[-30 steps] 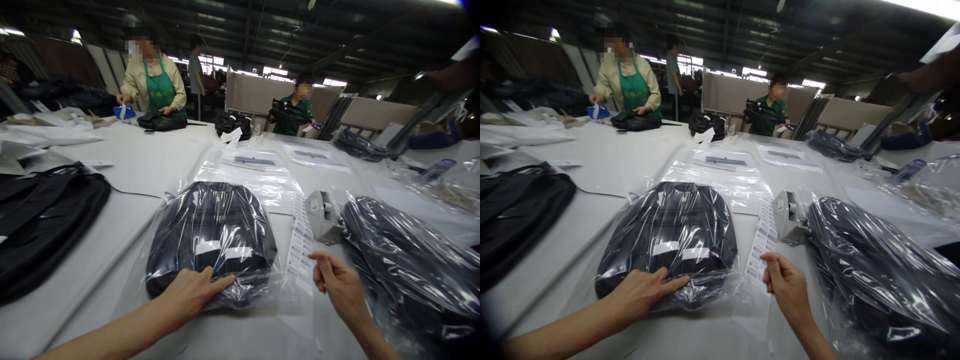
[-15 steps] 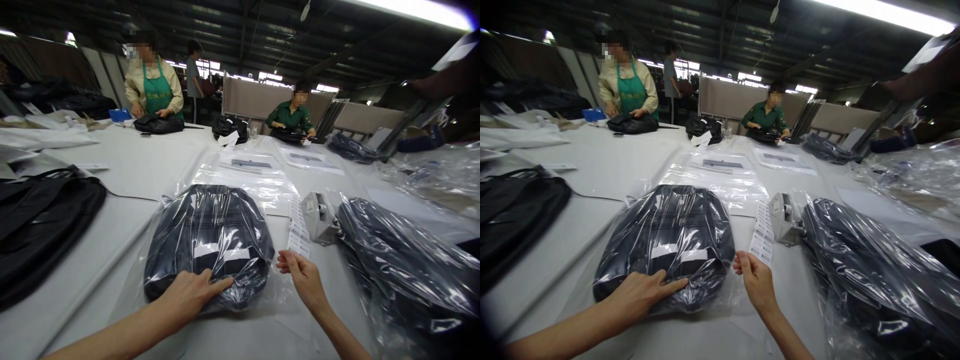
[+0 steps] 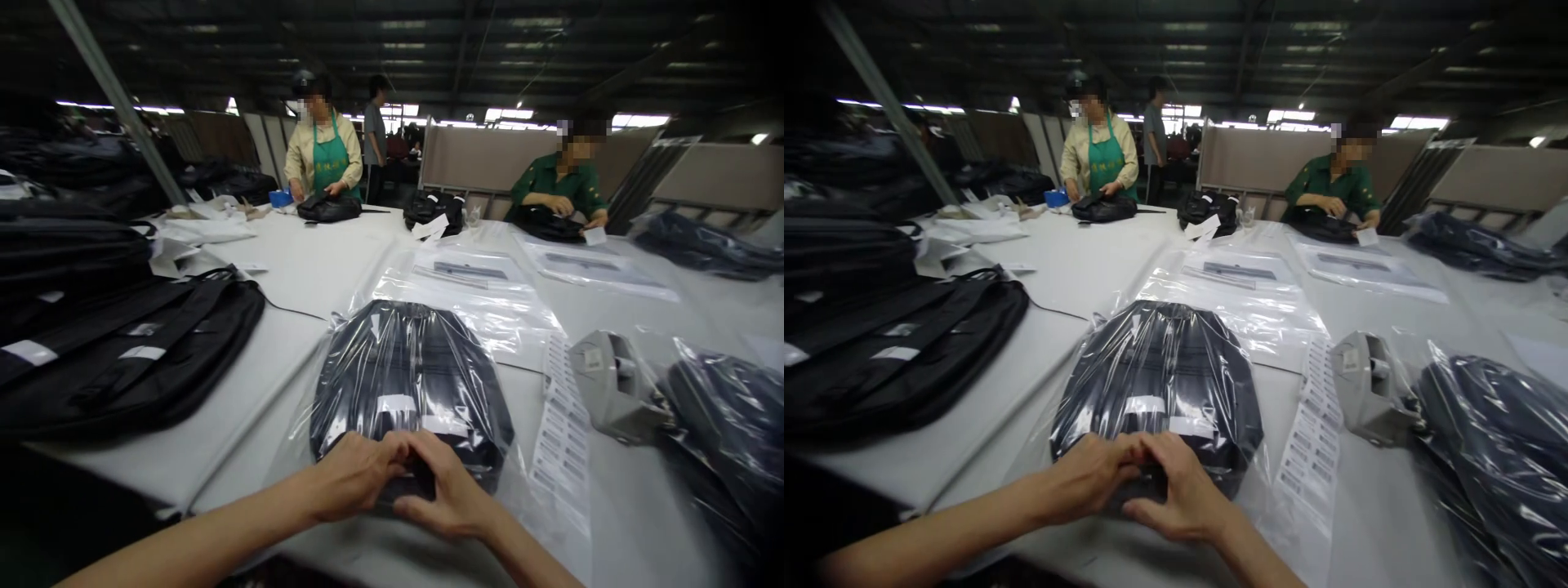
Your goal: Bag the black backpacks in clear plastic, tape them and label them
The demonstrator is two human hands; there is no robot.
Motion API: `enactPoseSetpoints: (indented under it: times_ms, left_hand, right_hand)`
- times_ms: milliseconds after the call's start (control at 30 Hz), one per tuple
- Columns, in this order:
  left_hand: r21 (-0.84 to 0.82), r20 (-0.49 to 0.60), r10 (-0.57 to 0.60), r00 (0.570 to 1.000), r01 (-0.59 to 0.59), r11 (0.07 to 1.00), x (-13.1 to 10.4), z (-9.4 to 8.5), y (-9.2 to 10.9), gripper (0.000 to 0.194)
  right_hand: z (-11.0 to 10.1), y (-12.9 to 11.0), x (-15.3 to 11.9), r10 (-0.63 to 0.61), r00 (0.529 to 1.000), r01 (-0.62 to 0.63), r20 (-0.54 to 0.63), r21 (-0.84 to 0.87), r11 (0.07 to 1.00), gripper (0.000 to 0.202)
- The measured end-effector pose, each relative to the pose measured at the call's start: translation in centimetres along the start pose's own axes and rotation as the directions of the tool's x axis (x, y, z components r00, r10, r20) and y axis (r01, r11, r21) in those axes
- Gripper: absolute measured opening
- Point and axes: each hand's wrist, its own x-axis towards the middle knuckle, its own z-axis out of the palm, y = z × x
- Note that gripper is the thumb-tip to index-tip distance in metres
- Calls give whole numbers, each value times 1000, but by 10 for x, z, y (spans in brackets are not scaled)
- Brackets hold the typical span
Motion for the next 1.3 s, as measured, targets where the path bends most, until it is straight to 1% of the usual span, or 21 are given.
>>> enactPoseSetpoints:
  times_ms: [100,167,233,267,333,433,500,600,667,733,767,800,867,900,933,967,1033,1167,1200,1267,1300]
  left_hand:
    - [-107,23,13,1000,-10,994,-4,-15,3,19]
    - [-253,8,-5,1000,7,968,-17,-38,-2,21]
    - [-339,-72,-61,996,33,940,-47,-61,-17,31]
    - [-307,-125,-88,988,46,951,-67,-70,-27,43]
    - [-88,-126,-93,988,82,993,-113,-74,-48,92]
    - [242,-27,-109,994,112,964,-171,-48,-73,117]
    - [332,-16,-107,994,106,937,-187,-22,-80,108]
    - [358,-181,4,983,62,932,-177,3,-76,66]
    - [244,-303,120,945,-45,969,-159,5,-66,39]
    - [-68,-428,58,902,-96,993,-144,0,-54,22]
    - [-281,-489,-92,867,-57,958,-139,-3,-50,23]
    - [-500,-522,-309,795,9,866,-135,-4,-47,26]
    - [-826,-440,-724,532,77,558,-130,-1,-48,27]
    - [-907,-362,-845,394,60,416,-127,3,-51,26]
    - [-948,-296,-909,293,29,318,-124,9,-56,27]
    - [-966,-250,-940,230,9,259,-121,15,-63,28]
    - [-978,-199,-961,194,20,207,-114,24,-76,32]
    - [-962,-129,-953,273,197,187,-119,20,-92,42]
    - [-935,-178,-955,239,260,239,-125,16,-90,43]
    - [-812,-438,-894,98,383,440,-139,8,-76,41]
    - [-693,-582,-806,109,452,562,-142,6,-64,37]
  right_hand:
    - [1,1,-1,-35,999,34,-12,-105,994,11]
    - [4,2,-1,-49,998,44,-48,-90,995,13]
    - [6,3,-1,-53,997,48,-58,-83,995,17]
    - [6,3,-2,-52,997,47,-58,-84,995,18]
    - [6,3,-2,-56,997,51,-61,-84,995,19]
    - [5,2,-2,-59,995,53,-79,-80,995,17]
    - [5,1,-1,-59,994,53,-90,-76,996,16]
    - [6,0,-1,-56,995,51,-82,-67,996,15]
    - [7,1,-1,-42,996,38,-79,-63,997,15]
    - [6,3,-2,-9,995,4,-98,-52,999,16]
    - [6,3,-3,23,993,-28,-119,-45,999,17]
    - [5,4,-3,63,989,-69,-137,-40,997,19]
    - [5,5,-3,148,977,-156,-154,-40,987,22]
    - [6,4,-2,185,971,-193,-152,-45,980,23]
    - [7,4,0,214,966,-222,-143,-49,974,23]
    - [8,3,2,236,963,-244,-132,-51,968,23]
    - [10,1,7,274,954,-282,-123,-49,958,22]
    - [13,0,14,337,932,-345,-137,-46,937,19]
    - [13,1,15,346,927,-356,-143,-48,933,19]
    - [13,1,17,350,924,-362,-154,-55,931,18]
    - [13,0,17,347,925,-359,-157,-58,931,18]
